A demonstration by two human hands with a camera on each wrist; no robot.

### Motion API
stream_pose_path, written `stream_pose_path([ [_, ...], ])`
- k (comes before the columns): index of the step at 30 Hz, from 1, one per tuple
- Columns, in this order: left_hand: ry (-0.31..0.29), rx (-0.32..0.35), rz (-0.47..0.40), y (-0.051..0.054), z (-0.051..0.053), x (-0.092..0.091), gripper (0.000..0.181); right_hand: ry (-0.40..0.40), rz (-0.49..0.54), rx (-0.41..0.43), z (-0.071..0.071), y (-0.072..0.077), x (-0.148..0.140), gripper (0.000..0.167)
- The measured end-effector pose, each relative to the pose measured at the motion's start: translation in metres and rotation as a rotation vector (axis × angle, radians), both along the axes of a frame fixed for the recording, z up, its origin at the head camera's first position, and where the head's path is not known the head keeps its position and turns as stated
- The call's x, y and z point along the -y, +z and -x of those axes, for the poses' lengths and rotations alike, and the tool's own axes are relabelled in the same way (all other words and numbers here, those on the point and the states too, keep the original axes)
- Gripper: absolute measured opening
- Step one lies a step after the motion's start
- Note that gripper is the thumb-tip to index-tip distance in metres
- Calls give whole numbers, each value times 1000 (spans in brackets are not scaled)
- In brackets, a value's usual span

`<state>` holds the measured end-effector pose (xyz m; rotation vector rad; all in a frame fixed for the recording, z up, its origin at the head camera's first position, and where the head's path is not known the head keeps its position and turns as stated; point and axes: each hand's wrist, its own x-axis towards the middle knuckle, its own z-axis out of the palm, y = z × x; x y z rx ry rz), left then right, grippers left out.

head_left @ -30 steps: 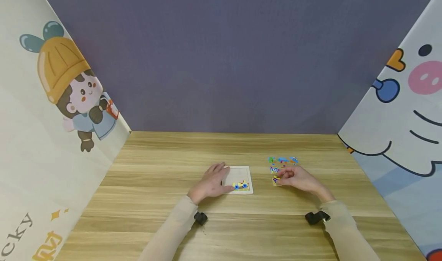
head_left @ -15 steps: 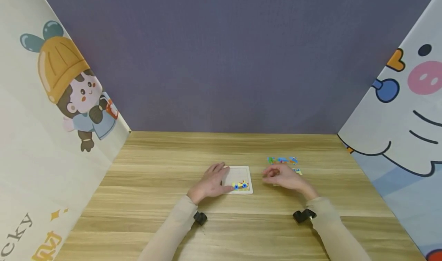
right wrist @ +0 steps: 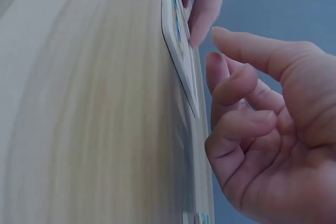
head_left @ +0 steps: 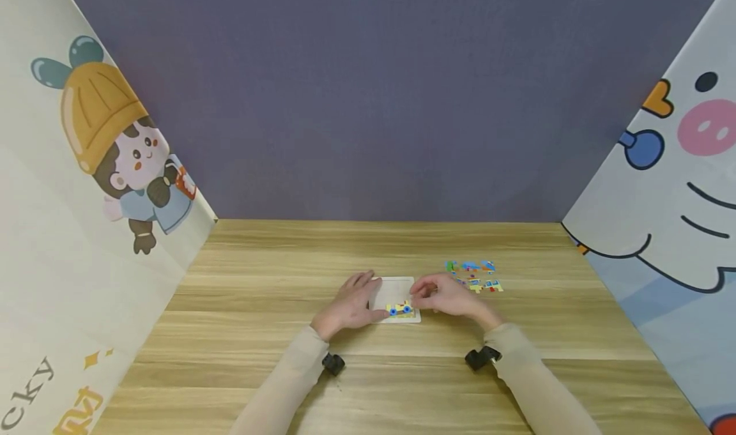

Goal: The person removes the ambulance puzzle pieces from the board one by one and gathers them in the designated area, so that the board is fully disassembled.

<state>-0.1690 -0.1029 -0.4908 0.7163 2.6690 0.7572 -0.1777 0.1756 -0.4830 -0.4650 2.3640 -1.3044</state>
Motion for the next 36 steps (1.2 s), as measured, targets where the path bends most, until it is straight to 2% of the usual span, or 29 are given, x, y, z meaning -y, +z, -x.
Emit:
stream_pose_path([
  [9, 3, 9, 1, 1, 0, 0, 83, 90, -23, -30, 1, -6, 22, 27],
  [19, 3, 5, 2, 1, 0, 0, 83, 60, -150, -124, -2, -7, 36, 18],
  [36, -3, 1, 1, 2, 0, 0, 83, 35, -115, -118, -7, -10, 38, 16],
])
